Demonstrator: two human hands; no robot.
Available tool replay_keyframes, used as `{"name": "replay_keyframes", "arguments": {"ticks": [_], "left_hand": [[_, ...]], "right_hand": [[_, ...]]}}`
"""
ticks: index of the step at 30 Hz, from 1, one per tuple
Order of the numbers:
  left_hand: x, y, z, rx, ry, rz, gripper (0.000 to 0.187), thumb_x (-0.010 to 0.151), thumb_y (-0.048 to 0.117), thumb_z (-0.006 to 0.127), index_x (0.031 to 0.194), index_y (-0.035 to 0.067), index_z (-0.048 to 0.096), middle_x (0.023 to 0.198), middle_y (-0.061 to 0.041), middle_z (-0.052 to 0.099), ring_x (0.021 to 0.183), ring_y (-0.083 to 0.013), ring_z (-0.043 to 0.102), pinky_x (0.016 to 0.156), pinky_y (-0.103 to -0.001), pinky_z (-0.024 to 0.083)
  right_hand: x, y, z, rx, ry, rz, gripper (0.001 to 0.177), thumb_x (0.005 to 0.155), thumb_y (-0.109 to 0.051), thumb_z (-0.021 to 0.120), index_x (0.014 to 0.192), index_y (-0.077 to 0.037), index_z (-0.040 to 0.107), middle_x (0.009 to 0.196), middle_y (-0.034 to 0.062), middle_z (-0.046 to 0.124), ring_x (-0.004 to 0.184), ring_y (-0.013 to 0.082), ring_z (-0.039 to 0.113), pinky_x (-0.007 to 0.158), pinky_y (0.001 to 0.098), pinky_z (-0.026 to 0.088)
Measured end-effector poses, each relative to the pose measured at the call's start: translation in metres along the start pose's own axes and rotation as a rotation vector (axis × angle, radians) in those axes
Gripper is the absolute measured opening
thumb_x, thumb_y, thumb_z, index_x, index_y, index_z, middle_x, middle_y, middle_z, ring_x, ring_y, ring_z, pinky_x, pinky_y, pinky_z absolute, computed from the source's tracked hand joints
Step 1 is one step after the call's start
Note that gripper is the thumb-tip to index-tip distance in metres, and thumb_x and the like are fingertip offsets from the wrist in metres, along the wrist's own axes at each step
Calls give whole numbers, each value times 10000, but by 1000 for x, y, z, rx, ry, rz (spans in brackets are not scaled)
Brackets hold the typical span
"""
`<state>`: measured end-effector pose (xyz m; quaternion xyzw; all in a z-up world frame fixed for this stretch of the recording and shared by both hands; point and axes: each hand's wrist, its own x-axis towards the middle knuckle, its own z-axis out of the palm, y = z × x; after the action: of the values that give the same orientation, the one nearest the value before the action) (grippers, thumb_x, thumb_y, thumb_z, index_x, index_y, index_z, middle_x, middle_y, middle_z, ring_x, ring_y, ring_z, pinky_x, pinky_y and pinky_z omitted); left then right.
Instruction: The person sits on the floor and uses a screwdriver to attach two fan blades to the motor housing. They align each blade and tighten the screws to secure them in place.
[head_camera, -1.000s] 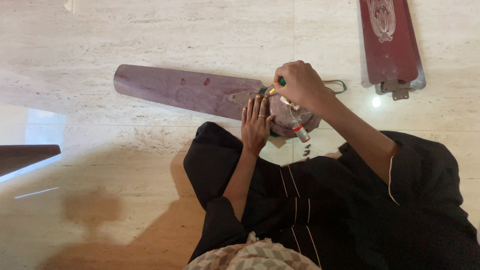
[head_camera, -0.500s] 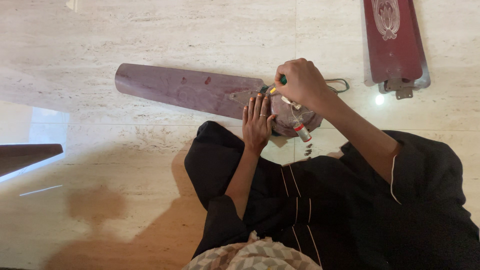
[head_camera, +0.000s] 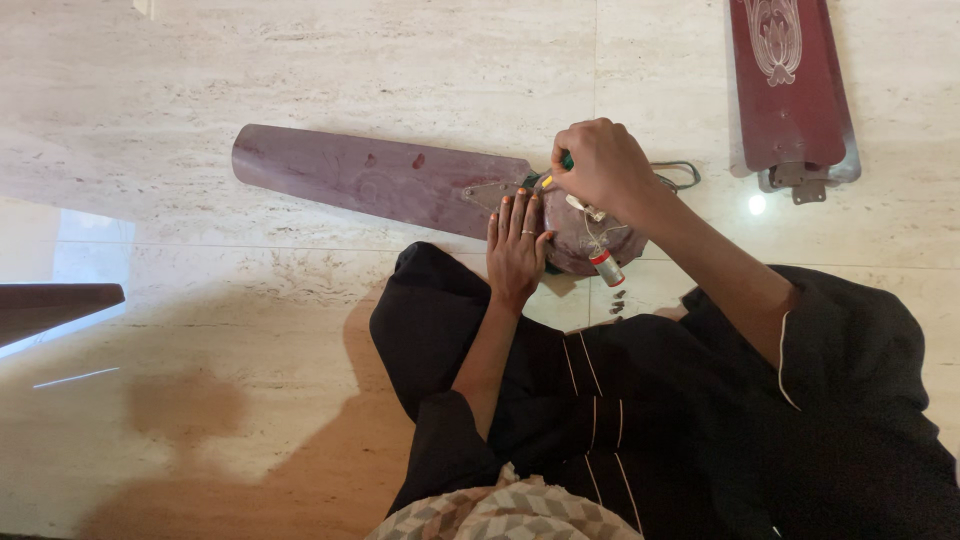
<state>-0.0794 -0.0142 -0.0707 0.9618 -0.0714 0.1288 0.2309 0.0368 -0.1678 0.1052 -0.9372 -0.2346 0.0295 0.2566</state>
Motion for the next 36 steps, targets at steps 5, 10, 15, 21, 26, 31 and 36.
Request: {"name": "replay_keyframes", "arguments": {"ticks": [5, 10, 15, 21, 26, 31, 36], "left_hand": [[-2, 0, 0, -8, 23, 1, 579, 1106, 399, 394, 1612, 119, 371, 1689, -101, 334, 1571, -333, 302, 1276, -514, 248], [0, 1, 0, 0, -1, 0, 585, 1098, 394, 411, 1609, 113, 362, 1689, -107, 324, 1568, -337, 294, 1269, -516, 249], [0, 1, 0, 6, 0, 2, 586, 1096, 388, 411, 1611, 113, 361, 1688, -109, 325, 1568, -334, 293, 1270, -511, 242], [-4, -4, 8, 17, 12, 2, 595, 1083, 388, 438, 1607, 111, 374, 1683, -109, 333, 1565, -329, 293, 1270, -509, 226], [-1, -11, 11, -183, -2, -50, 593, 1066, 315, 499, 1588, 67, 365, 1666, -124, 373, 1564, -341, 295, 1266, -518, 214], [14, -3, -9, -568, 191, -142, 589, 994, -14, 583, 1556, 53, 423, 1623, -192, 449, 1529, -357, 409, 1202, -457, 412], [51, 29, -32, -740, 149, -204, 684, 918, -12, 691, 1544, 9, 417, 1110, -251, 663, 951, -367, 625, 769, -401, 547]], "right_hand": [[1, 6, 1, 0, 34, -39, 60, 797, -102, 765, 763, -54, 753, 800, 124, 742, 721, 310, 713, 694, 412, 585], [2, 20, -2, 45, 38, -28, 57, 791, -106, 782, 778, -56, 756, 792, 124, 744, 721, 295, 723, 718, 397, 593], [2, 29, -5, 66, 51, -14, 37, 790, -102, 773, 789, -66, 762, 783, 114, 746, 713, 274, 728, 711, 384, 600], [13, 3, 10, -112, -163, 35, 82, 883, -45, 705, 809, -15, 724, 819, 157, 731, 706, 298, 723, 628, 380, 600], [30, -17, 18, -280, -211, -149, 48, 779, 41, 704, 804, 0, 706, 929, 197, 701, 760, 330, 717, 653, 413, 604], [37, -22, 19, -283, -167, -278, 71, 722, 52, 717, 775, 4, 714, 919, 201, 691, 788, 354, 720, 653, 443, 598], [44, -27, 18, -369, -285, -37, 119, 710, -45, 763, 789, 28, 711, 803, 222, 707, 757, 356, 734, 636, 428, 608]]}}
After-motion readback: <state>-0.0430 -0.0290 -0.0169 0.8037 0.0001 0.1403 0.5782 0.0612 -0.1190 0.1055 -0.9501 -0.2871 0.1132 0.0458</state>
